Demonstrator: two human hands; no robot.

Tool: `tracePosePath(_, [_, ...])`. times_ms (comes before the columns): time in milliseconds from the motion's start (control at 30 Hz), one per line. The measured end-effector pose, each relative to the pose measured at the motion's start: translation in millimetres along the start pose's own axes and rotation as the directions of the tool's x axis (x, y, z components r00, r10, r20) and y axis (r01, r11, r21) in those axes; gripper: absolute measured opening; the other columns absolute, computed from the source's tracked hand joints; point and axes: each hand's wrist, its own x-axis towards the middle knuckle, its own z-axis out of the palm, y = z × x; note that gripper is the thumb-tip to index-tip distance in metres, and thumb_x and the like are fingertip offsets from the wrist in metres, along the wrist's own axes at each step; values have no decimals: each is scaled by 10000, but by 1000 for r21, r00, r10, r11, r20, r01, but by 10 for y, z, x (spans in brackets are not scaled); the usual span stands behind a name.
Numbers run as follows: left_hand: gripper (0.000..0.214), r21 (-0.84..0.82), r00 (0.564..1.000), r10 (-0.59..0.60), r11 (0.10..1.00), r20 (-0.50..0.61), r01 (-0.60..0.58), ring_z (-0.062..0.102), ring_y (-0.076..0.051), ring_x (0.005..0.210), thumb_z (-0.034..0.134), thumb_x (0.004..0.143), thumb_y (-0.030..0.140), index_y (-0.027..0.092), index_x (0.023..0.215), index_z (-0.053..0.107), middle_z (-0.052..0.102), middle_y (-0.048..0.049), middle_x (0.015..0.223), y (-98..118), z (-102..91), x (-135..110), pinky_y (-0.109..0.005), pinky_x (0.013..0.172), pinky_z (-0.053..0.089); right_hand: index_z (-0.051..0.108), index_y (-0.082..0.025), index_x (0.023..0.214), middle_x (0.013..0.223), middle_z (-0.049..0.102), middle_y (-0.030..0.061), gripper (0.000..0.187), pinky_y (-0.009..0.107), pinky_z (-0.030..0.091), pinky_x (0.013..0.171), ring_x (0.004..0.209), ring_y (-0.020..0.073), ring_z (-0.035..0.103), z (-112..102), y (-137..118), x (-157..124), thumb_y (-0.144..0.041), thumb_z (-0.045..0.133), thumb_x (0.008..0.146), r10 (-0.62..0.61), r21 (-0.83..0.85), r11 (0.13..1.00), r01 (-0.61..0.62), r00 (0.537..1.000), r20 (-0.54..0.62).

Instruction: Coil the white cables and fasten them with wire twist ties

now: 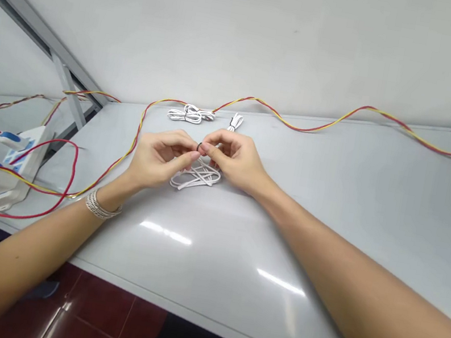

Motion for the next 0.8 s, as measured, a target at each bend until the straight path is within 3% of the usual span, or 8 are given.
tracePosePath(300, [139,45,999,38,998,11,-38,605,-115,635,724,825,268,135,793,745,685,-65,746,36,2,1,-242,577,483,679,-171,780,696,629,16,377,269,464,577,598,113,529,-24,-8,3,-532,781,743,21,18,1000,-21,999,28])
tracePosePath(533, [176,-97,996,-71,992,52,75,582,-92,565,735,823,306,130,809,737,657,-52,752,34,-12,7,-229,519,479,681,-170,783,697,632,16,375,268,473,579,603,111,524,-20,-15,7,-526,788,736,34,42,998,-36,999,39])
tracePosePath(800, [203,-94,994,-97,990,49,101,613,-107,617,781,779,335,138,763,732,689,-56,760,34,-17,14,-228,551,504,706,-175,799,701,644,14,296,269,469,580,611,115,539,-27,1,1,-458,787,760,32,53,998,-35,998,61])
